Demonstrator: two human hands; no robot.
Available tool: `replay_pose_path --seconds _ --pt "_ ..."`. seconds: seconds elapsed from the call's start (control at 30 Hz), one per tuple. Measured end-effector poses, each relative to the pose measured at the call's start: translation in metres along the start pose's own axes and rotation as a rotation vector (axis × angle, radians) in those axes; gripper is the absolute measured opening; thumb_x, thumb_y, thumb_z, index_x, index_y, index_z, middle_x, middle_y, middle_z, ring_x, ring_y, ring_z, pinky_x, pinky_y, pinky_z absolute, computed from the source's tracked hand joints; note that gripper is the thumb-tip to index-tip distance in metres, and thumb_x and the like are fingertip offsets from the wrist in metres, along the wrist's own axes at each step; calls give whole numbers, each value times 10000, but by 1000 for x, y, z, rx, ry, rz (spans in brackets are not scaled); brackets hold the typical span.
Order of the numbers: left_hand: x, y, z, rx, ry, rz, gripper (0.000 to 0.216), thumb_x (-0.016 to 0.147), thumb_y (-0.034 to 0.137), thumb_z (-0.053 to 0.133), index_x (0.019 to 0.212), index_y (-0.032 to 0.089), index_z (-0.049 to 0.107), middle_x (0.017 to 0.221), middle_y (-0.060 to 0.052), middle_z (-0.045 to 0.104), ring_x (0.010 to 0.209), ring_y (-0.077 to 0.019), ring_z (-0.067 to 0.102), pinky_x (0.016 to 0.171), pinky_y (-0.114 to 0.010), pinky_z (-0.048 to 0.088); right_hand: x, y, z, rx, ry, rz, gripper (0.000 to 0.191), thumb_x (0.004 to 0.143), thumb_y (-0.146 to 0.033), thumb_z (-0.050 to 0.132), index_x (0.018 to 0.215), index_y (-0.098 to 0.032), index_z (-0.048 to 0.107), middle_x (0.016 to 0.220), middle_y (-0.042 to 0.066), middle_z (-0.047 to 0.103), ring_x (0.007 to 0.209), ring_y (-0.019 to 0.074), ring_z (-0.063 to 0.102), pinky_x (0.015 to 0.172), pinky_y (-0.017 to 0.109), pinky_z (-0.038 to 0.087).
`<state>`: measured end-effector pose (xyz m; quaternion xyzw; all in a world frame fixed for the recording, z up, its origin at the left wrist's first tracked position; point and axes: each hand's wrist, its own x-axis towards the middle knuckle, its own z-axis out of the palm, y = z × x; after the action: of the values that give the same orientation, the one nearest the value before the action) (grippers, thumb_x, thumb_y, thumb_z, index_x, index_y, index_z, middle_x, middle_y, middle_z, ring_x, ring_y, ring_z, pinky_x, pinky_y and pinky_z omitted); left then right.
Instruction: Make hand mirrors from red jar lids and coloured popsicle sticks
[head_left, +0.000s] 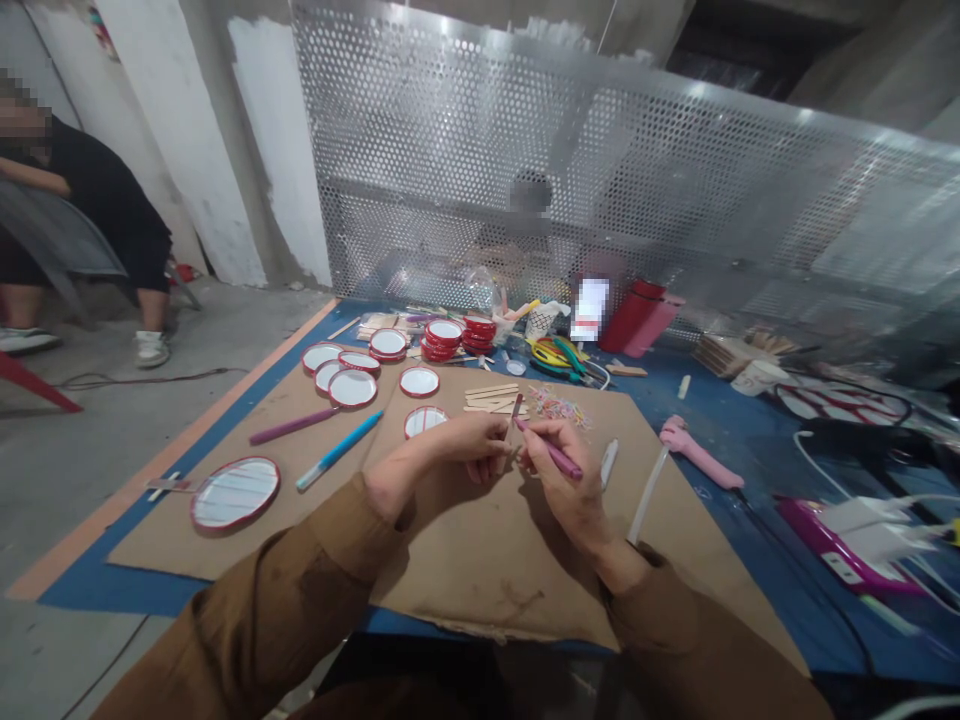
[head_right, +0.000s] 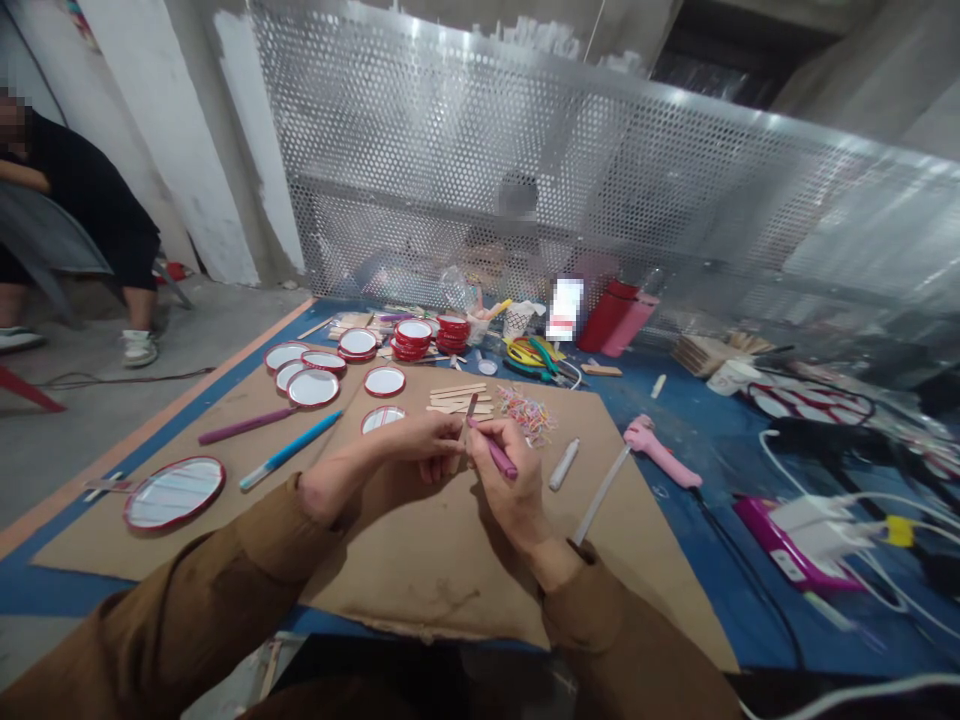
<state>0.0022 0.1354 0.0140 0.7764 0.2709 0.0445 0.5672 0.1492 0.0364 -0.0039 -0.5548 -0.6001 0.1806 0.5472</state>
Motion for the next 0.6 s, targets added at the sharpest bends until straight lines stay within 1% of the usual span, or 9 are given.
replay_pose_path --seconds 0.1,0.3,0.43,0.6 --pt "-1 0 0 -1 5 3 95 884 171 462 811 157 521 524 30 584 420 -112 569 444 -199 455 0 -3 0 -12 1 1 222 910 -413 582 914 -193 607 730 6 640 609 130 595 584 259 478" --pt "-2 2 0 -14 12 1 130 883 195 493 761 161 518 528 24 582 408 -100 555 439 -187 447 1 -3 -2 -22 54 21 197 915 -394 582 899 -198 599 654 -22 616 572 128 591 577 259 474" --pt "-1 1 0 -17 7 -1 142 876 198 510 742 156 532 531 16 587 402 -107 556 437 -200 451 0 -3 -1 -19 28 6 211 913 -405 585 911 -195 609 686 -8 631 591 130 594 584 263 479" --pt "1 -5 -1 -28 20 23 84 879 192 522 808 154 548 549 21 600 439 -105 579 453 -186 455 1 -5 0 -14 -5 -7 222 919 -411 571 896 -193 609 725 8 638 623 134 591 594 267 479"
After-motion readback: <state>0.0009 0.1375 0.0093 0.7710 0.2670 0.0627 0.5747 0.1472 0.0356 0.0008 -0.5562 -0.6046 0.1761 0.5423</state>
